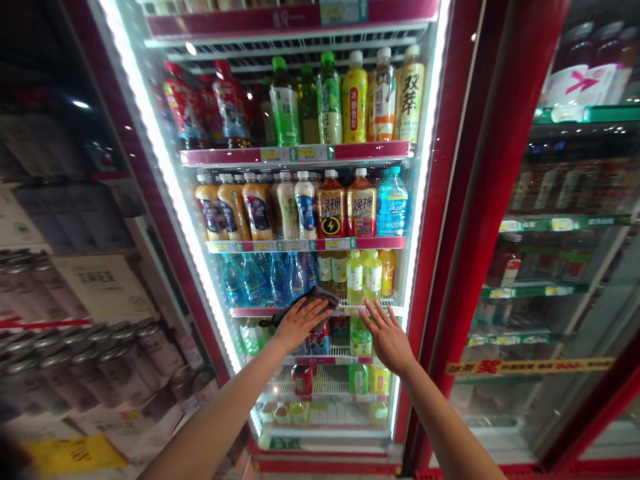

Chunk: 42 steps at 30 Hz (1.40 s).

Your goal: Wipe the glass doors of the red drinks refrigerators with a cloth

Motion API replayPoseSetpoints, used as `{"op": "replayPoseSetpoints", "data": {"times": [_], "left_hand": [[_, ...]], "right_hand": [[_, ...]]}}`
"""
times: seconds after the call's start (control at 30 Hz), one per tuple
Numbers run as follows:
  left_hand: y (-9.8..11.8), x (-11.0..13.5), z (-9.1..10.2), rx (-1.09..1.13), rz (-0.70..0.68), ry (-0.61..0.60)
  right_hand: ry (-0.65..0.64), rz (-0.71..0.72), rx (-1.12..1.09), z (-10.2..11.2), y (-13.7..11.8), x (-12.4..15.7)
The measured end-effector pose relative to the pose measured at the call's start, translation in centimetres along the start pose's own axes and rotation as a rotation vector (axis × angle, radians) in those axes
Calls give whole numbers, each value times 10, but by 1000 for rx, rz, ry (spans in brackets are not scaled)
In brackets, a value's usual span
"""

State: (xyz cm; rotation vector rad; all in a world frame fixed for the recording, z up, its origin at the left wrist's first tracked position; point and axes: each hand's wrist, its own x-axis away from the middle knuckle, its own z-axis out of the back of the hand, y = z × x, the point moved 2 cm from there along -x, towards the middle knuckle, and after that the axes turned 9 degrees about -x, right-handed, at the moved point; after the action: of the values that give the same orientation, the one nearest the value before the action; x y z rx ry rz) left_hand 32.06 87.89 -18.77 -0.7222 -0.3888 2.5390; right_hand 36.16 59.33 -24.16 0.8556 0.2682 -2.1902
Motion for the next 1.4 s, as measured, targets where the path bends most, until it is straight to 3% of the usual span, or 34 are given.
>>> {"op": "replayPoseSetpoints", "data": {"times": [0.1, 0.17, 0.23, 0.33, 0.47, 0.53, 0.6, 0.73, 0.8, 0.93, 1.03, 1.13, 1.2, 1.27, 1.4], "left_hand": [[-13, -11, 13, -36, 149, 98], [-11, -39, 30, -80, 349, 219], [1, -68, 41, -106, 425, 283], [26, -83, 31, -138, 232, 237], [34, -49, -5, -233, -166, 100], [29, -40, -13, -313, -262, 90], [28, -50, -9, -372, -271, 108], [47, -96, 8, -373, -64, 211], [60, -110, 8, -382, -31, 281], [71, -113, 0, -457, -230, 366], [70, -129, 10, -450, -292, 368], [75, -159, 29, -380, -107, 371], [82, -170, 31, -351, -45, 377], [89, -167, 20, -374, -142, 382], [94, -146, -10, -442, -482, 372]], "right_hand": [[9, -50, 8, 4, 8, 3], [15, -95, 12, 5, 13, 2], [9, -126, 14, 3, 16, -1], [-15, -143, 6, -2, 18, -3], [-54, -136, -10, -1, 21, -3], [-69, -119, -20, 3, 24, -2], [-67, -116, -24, 7, 29, 0], [-37, -175, -2, 10, 39, 8], [-27, -193, 11, 7, 43, 14], [5, -224, 33, 3, 49, 24], [38, -272, 46, 7, 55, 26], [59, -331, 51, 12, 59, 26], [60, -368, 53, 12, 61, 28], [51, -391, 56, 9, 61, 33], [13, -397, 69, 0, 62, 48]]}}
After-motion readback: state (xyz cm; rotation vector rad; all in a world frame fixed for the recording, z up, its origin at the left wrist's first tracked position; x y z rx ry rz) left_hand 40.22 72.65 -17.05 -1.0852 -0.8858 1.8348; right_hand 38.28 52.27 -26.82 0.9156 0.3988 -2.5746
